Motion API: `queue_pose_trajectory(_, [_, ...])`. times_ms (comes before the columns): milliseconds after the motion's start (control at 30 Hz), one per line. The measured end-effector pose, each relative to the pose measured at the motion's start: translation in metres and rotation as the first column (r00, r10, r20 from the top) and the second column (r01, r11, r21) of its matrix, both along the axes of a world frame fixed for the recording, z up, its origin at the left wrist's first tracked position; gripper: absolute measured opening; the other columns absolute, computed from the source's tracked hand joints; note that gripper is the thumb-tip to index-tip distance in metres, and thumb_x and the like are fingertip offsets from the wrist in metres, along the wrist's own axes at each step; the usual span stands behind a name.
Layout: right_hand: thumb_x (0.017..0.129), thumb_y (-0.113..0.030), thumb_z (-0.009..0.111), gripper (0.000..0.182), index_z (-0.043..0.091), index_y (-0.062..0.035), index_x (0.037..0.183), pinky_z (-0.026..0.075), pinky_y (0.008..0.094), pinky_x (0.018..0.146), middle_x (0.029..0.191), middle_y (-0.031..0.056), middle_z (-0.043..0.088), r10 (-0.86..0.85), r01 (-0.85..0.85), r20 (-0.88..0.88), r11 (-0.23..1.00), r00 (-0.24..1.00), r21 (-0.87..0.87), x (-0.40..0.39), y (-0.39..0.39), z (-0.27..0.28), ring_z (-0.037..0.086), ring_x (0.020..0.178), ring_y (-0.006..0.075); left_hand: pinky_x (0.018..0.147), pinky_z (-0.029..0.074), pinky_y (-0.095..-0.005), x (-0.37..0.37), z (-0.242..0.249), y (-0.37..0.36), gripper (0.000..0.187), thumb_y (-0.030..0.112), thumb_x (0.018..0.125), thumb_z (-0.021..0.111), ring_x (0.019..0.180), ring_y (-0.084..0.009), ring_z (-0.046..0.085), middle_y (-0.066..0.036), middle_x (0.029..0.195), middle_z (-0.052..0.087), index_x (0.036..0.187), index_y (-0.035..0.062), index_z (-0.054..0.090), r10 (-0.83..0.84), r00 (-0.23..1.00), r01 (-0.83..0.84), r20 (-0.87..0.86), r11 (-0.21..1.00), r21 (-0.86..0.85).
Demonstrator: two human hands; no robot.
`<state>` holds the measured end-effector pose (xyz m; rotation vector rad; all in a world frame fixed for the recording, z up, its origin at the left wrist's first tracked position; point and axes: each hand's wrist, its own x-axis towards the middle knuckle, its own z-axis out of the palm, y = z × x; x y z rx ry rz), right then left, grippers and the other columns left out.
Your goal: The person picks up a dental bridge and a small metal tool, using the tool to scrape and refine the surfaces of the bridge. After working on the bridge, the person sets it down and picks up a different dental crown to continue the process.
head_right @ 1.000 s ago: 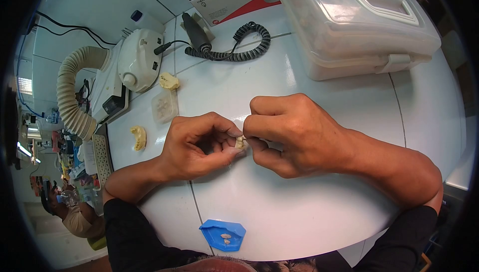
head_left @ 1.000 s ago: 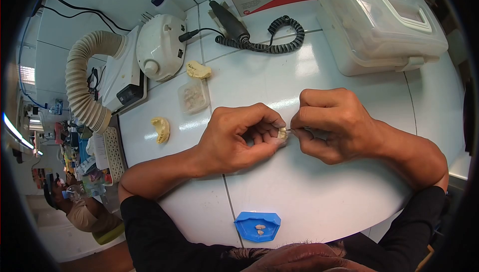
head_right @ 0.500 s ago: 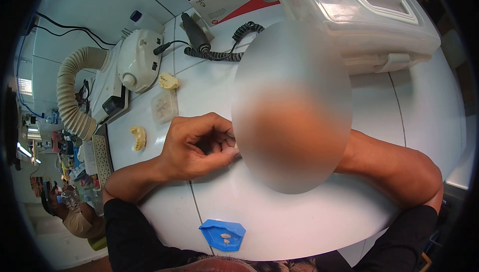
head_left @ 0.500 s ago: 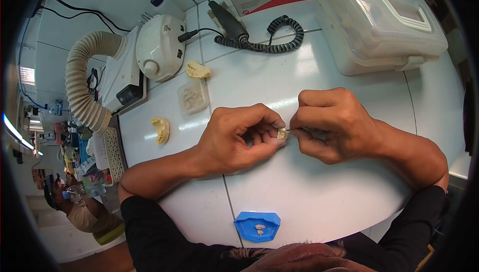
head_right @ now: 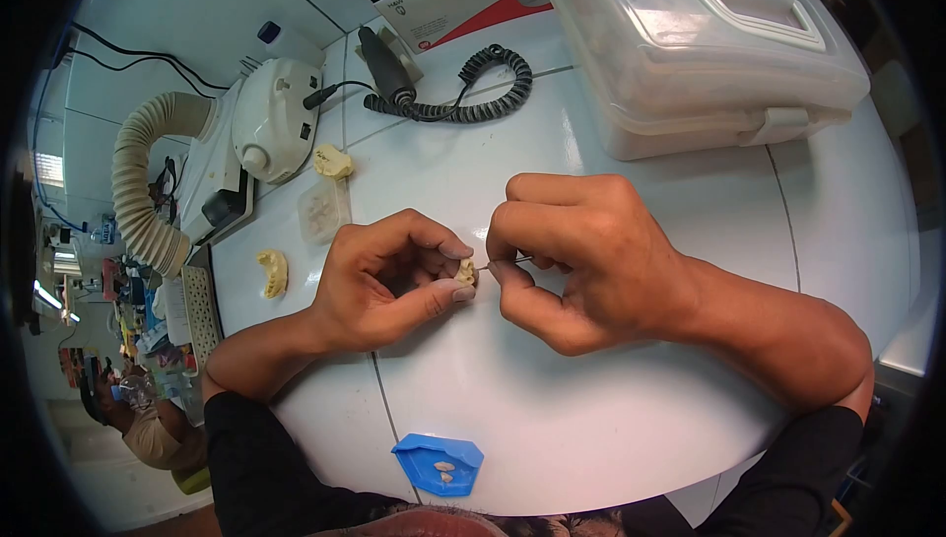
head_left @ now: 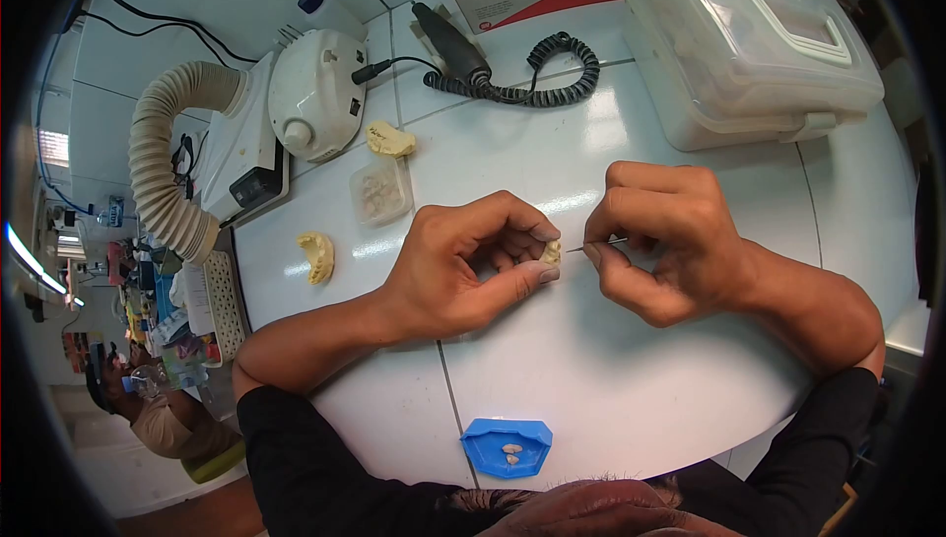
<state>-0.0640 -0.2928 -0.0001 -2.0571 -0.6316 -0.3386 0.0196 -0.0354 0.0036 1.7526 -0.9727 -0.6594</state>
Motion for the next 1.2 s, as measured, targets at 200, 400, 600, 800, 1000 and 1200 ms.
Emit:
queue_pose_trajectory(200, [0.076, 0.003, 0.074, 0.009, 0.070, -0.0023, 0.083, 0.042, 0.0315, 0.048, 0.073, 0.0057, 0.059, -0.038, 0.038, 0.002, 0.999, 0.999, 0.036, 0.001, 0.001, -0.003, 0.056, 0.054, 0.0167, 0.094, 0.063, -0.0286, -0.001, -0.002, -0.001, 0.028, -0.001, 0.101, 0.077, 0.104, -0.0141, 0.078, -0.013, 0.109, 0.081, 0.126, -0.0045, 0.065, 0.035, 0.986, -0.034, -0.164, 0.999, 0.010])
queue_pose_trajectory(400, [0.078, 0.003, 0.076, 0.009, 0.072, -0.0019, 0.084, 0.045, 0.0286, 0.048, 0.074, 0.0051, 0.060, -0.047, 0.047, 0.001, 0.998, 0.999, 0.047, 0.002, 0.002, -0.006, 0.058, 0.055, 0.0137, 0.087, 0.062, -0.0248, 0.000, 0.000, 0.000, 0.029, 0.001, 0.100, 0.078, 0.104, -0.0129, 0.078, -0.013, 0.111, 0.082, 0.125, -0.0043, 0.066, 0.039, 0.990, -0.034, -0.139, 0.999, 0.035])
queue_pose_trajectory(600, [0.081, 0.003, 0.076, 0.009, 0.070, -0.0013, 0.087, 0.050, 0.0326, 0.050, 0.078, 0.0071, 0.061, -0.035, 0.035, -0.016, 0.999, 0.999, 0.034, 0.001, 0.003, -0.006, 0.061, 0.056, 0.0181, 0.075, 0.057, -0.0180, 0.001, 0.001, 0.000, 0.030, 0.004, 0.097, 0.082, 0.098, -0.0082, 0.077, -0.010, 0.108, 0.082, 0.123, -0.0039, 0.069, 0.046, 0.991, -0.040, -0.123, 0.998, 0.048])
queue_pose_trajectory(800, [0.081, 0.003, 0.078, 0.014, 0.068, -0.0011, 0.089, 0.051, 0.0381, 0.053, 0.080, 0.0088, 0.059, -0.016, 0.016, 0.030, 0.999, 0.999, -0.029, -0.001, 0.006, -0.011, 0.063, 0.060, 0.0253, 0.071, 0.055, -0.0180, -0.002, 0.000, -0.002, 0.029, 0.002, 0.094, 0.083, 0.089, -0.0049, 0.073, -0.005, 0.102, 0.080, 0.120, -0.0039, 0.072, 0.058, 0.995, -0.055, -0.076, 0.998, 0.040])
queue_pose_trajectory(1000, [0.079, 0.006, 0.078, 0.018, 0.063, -0.0014, 0.085, 0.049, 0.0414, 0.053, 0.080, 0.0093, 0.055, 0.028, -0.016, 0.108, 0.995, 0.994, -0.102, -0.001, 0.007, -0.012, 0.060, 0.060, 0.0284, 0.068, 0.054, -0.0181, -0.003, -0.001, -0.002, 0.028, 0.001, 0.091, 0.085, 0.082, -0.0030, 0.068, -0.002, 0.094, 0.076, 0.117, -0.0032, 0.074, 0.045, 0.998, -0.043, -0.045, 0.998, 0.049])
queue_pose_trajectory(1200, [0.075, 0.008, 0.081, 0.018, 0.070, -0.0006, 0.087, 0.047, 0.0385, 0.051, 0.077, 0.0080, 0.055, 0.039, -0.028, 0.118, 0.996, 0.992, -0.090, 0.001, 0.008, -0.013, 0.058, 0.057, 0.0243, 0.067, 0.054, -0.0187, -0.003, -0.001, -0.002, 0.027, 0.001, 0.090, 0.086, 0.080, -0.0029, 0.068, -0.002, 0.093, 0.076, 0.114, -0.0030, 0.075, 0.025, 0.999, -0.025, 0.021, 0.999, 0.037])
